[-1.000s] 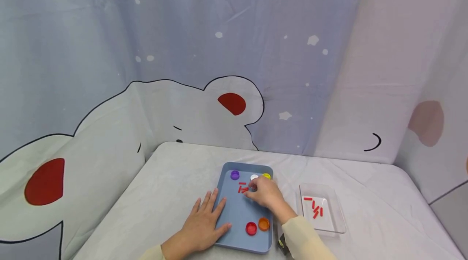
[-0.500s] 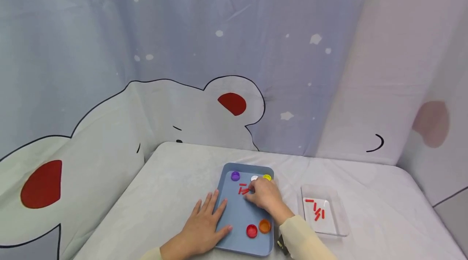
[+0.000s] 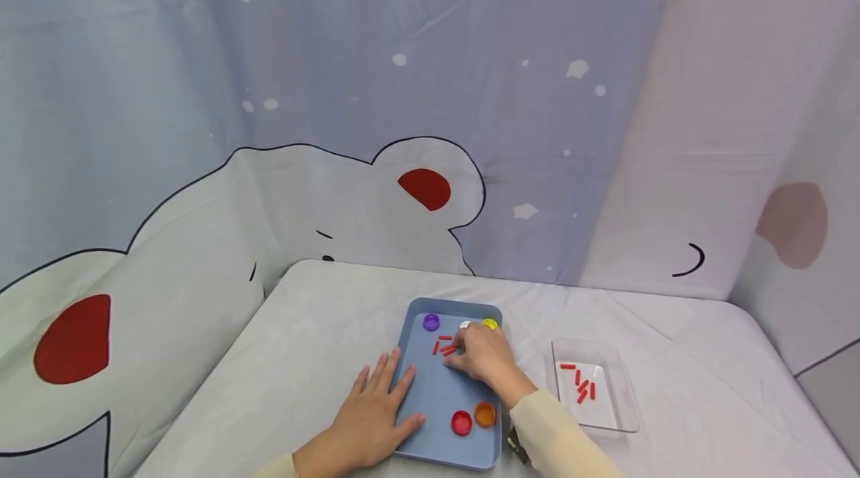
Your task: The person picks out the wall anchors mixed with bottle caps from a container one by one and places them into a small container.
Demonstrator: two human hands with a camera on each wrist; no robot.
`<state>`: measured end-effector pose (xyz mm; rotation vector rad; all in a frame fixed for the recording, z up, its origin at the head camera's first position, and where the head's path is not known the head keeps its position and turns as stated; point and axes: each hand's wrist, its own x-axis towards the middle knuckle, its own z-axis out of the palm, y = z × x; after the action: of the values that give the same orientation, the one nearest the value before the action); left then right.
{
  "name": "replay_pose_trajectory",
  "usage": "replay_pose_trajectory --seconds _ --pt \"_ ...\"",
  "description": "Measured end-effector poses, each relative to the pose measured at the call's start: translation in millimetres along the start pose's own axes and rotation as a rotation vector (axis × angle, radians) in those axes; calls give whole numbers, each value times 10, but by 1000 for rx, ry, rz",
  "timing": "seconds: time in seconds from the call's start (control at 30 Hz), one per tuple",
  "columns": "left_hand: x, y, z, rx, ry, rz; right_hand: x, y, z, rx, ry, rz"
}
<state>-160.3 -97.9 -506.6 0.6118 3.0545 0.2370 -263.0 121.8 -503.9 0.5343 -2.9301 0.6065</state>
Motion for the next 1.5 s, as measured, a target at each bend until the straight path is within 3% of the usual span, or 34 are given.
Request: replay_pose_trajectory --seconds 0.33,0.93,1.2,1.5 --pt "-7 -2 -4 -2 11 -1 -5 -26 9 -29 4 -13" --pt "-12 -31 39 -30 26 7 37 -50 112 -53 37 36" --pt "11 -62 132 6 42 6 18 -41 51 -34 12 -7" --pt "-12 -24 37 -46 17 2 -3 -39 -9 -15 -37 -10"
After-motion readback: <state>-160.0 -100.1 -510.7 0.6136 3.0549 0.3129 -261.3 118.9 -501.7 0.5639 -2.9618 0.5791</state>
